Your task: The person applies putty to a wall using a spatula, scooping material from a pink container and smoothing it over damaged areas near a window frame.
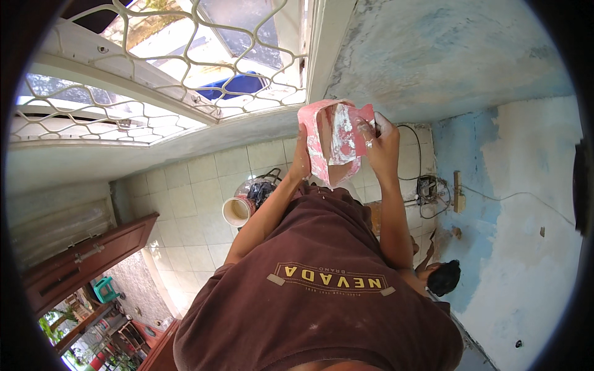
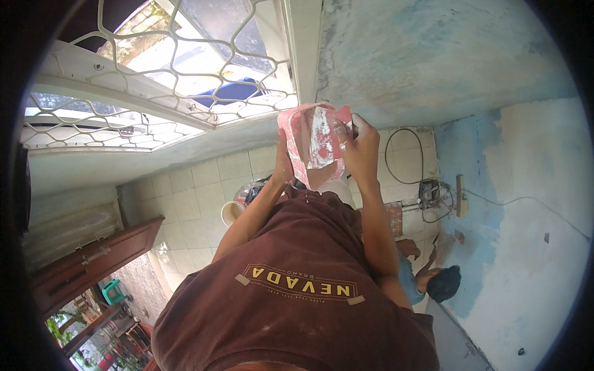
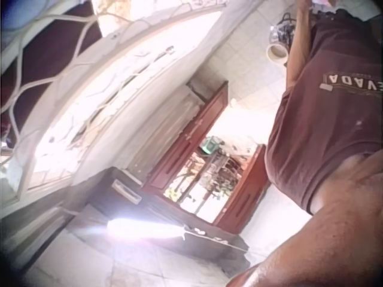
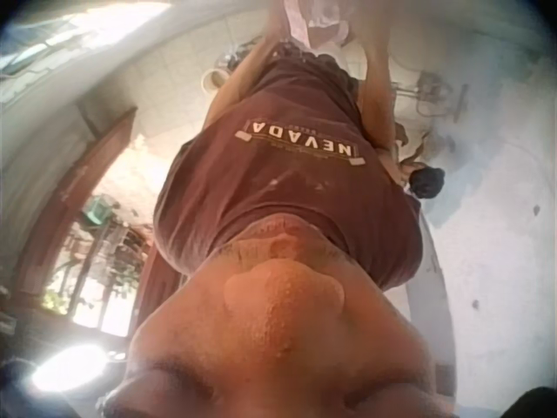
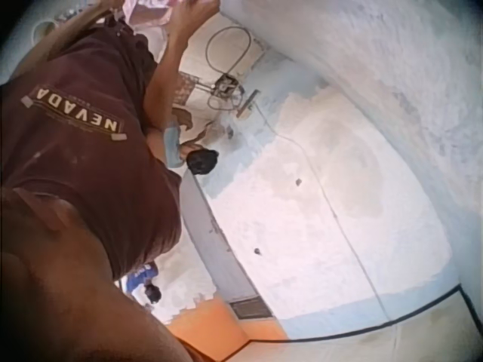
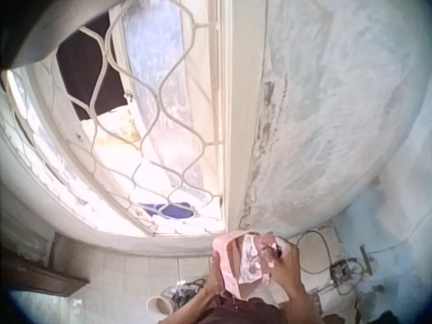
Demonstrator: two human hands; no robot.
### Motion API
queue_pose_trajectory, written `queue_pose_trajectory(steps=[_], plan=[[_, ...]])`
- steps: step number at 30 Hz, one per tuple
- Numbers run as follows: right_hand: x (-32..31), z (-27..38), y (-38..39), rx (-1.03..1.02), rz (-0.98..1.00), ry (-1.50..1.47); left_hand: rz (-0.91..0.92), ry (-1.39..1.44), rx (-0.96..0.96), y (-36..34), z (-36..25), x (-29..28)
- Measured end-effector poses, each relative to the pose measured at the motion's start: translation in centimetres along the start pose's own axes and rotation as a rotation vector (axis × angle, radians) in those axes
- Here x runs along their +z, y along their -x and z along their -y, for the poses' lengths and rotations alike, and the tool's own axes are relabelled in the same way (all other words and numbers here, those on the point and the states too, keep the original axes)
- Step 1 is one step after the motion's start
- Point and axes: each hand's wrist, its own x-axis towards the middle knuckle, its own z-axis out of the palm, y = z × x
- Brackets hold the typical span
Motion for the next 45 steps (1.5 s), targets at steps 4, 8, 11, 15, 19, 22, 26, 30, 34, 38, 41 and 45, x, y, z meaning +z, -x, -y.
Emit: queue_pose_trajectory(steps=[4,8,11,15,19,22,26,30,34,38,41,45], plan=[[0.1,-0.2,0.0,-0.001,-0.031,-0.012,-0.013,0.023,0.008,-0.2,-0.3,0.4],[-0.1,0.8,0.5,-0.015,-0.1,0.09,0.007,0.065,0.041,-0.6,-0.7,0.7],[-0.2,1.4,0.5,-0.02,-0.131,0.146,0.003,0.061,0.013,-0.4,-0.7,1.1],[-0.1,2.7,0.1,-0.068,-0.111,0.15,0.02,0.006,-0.037,-0.2,-0.2,0.7],[0.3,3.3,0.4,-0.095,-0.1,0.218,0.049,0.028,-0.037,-0.1,-0.2,0.9],[0.6,3.4,0.7,-0.115,-0.084,0.272,0.022,0.025,-0.044,0.0,-0.2,1.1],[0.9,4.2,1.4,-0.165,-0.031,0.312,-0.006,-0.067,-0.082,0.1,-0.1,0.7],[0.7,4.5,2.1,-0.235,0.007,0.244,-0.003,-0.1,-0.116,0.1,-0.2,0.6],[-0.6,4.3,2.9,-0.203,-0.077,0.245,-0.016,0.058,-0.085,-0.1,-0.3,0.0],[1.0,0.2,4.1,-0.31,-0.419,0.021,-0.024,0.018,-0.033,-0.2,-1.0,0.6],[0.5,-1.0,2.8,-0.246,-0.015,0.347,-0.059,0.069,-0.06,-0.2,-1.0,0.8],[-0.8,0.2,2.3,-0.196,-0.056,0.242,-0.022,0.041,-0.044,-0.1,-1.0,0.3]])
